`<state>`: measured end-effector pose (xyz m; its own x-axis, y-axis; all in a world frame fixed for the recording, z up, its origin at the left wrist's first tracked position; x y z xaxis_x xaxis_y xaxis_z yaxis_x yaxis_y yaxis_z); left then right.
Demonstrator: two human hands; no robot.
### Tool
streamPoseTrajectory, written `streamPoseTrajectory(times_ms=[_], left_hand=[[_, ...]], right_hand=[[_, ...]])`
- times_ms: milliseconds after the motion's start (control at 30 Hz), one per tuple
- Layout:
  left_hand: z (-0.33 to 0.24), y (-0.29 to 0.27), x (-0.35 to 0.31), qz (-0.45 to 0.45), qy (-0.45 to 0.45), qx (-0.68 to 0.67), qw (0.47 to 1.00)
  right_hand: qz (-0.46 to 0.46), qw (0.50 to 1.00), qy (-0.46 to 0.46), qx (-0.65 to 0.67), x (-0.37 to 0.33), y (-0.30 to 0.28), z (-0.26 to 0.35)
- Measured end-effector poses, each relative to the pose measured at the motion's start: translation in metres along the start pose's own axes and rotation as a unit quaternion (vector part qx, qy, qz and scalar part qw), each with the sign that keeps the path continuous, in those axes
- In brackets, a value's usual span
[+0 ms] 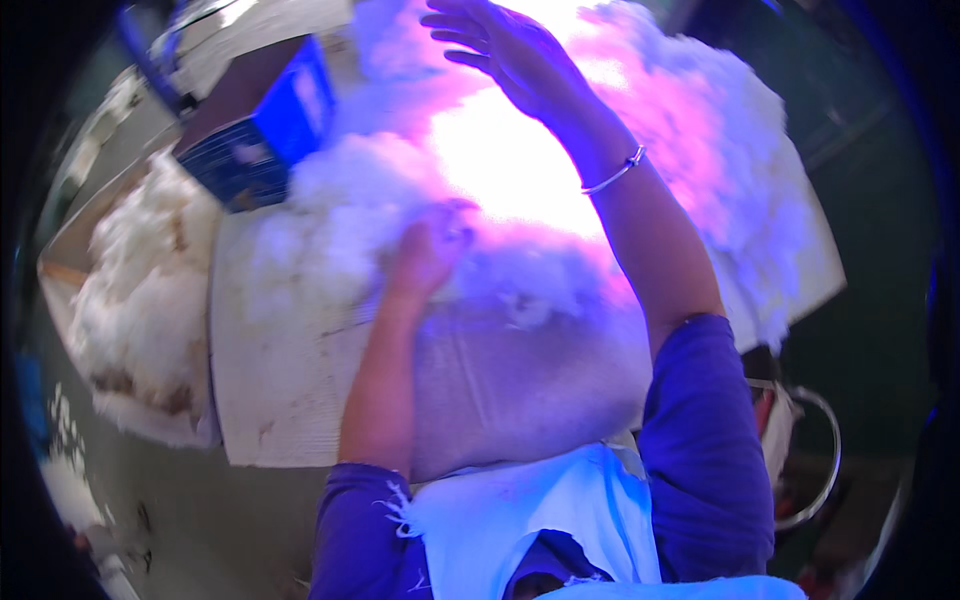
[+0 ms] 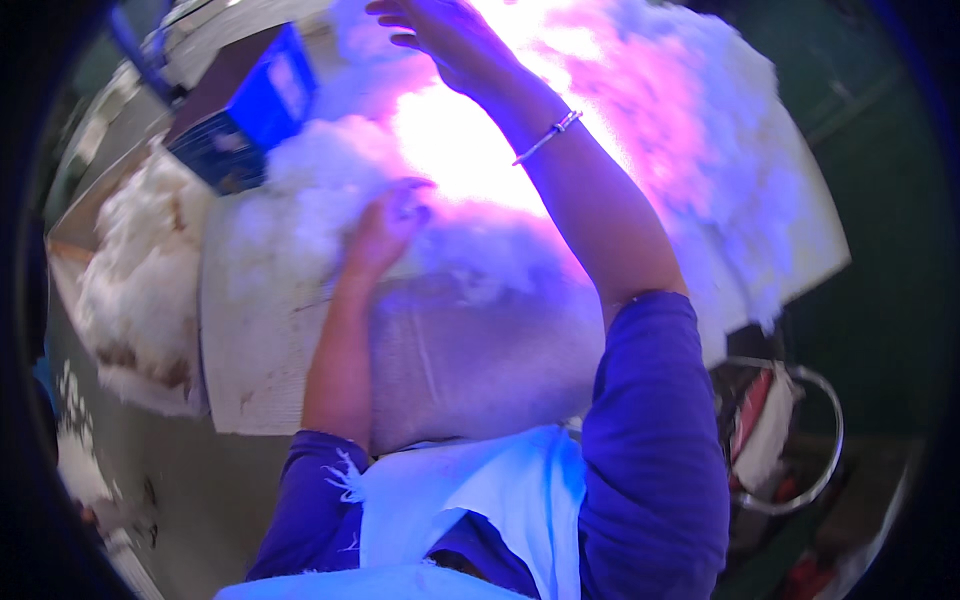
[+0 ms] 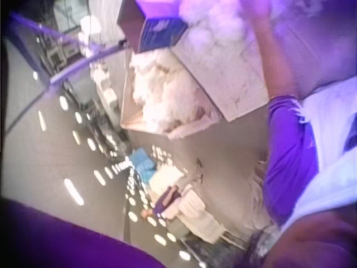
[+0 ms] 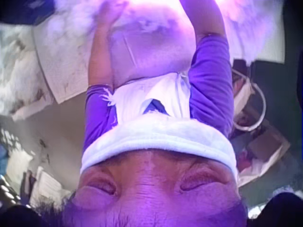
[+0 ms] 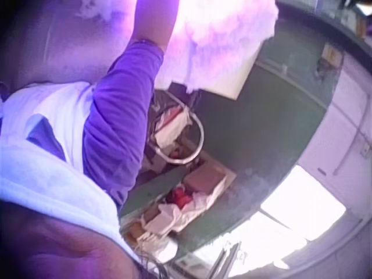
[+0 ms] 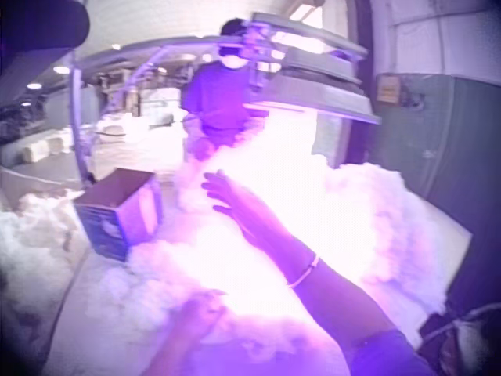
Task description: The person repeatedly picks up clumps of white cotton from a table, pulls them apart by hand, and places them into a blue box. They occasionally reach down to the floor to retrieve additional cotton and continue the process.
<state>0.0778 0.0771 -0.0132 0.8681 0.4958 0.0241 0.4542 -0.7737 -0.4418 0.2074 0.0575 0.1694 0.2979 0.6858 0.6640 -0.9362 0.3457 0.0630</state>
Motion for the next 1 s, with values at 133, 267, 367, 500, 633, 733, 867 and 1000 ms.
streamPoseTrajectory(times_ms=[133,267,367,500,633,733,867,1000], left_hand=[[-0.037,-0.020,-0.010,-0.111,0.057,0.032,0.992],[-0.089,-0.006,-0.036,-0.152,0.221,0.043,0.962],[-0.094,0.038,-0.049,-0.073,0.290,0.213,0.930],[-0.035,0.023,-0.018,-0.007,0.116,0.167,0.979],[0.006,-0.015,0.002,-0.109,0.030,-0.043,0.993],[0.026,-0.016,0.010,-0.104,-0.035,-0.117,0.987],[0.039,-0.014,0.010,-0.092,-0.091,-0.218,0.967],[0.043,-0.011,0.008,-0.052,-0.095,-0.246,0.963]], right_hand=[[-0.131,0.970,0.094,-0.180,-0.087,-0.097,0.023],[-0.040,0.921,0.147,-0.359,-0.133,-0.106,0.014],[0.064,0.862,0.139,-0.484,-0.153,-0.088,-0.016],[-0.063,0.941,0.208,-0.260,-0.183,-0.097,-0.066],[-0.244,0.883,0.068,-0.396,-0.203,-0.158,-0.031],[-0.209,0.831,0.125,-0.499,-0.205,-0.175,-0.027],[-0.170,0.789,-0.096,-0.583,-0.176,-0.126,0.023],[-0.009,0.946,0.004,-0.325,-0.159,-0.070,0.009]])
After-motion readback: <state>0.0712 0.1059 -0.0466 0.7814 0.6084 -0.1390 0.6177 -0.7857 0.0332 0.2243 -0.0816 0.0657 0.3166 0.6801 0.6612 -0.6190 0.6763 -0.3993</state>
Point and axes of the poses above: each hand's wrist, its own x-axis towards the middle knuckle, its own y-axis out of the palm, z = x × y, the point moved 9 cm from there along x, towards the middle knuckle, and after that the axes turned 14 degrees about -y, right-handed, at the moved point
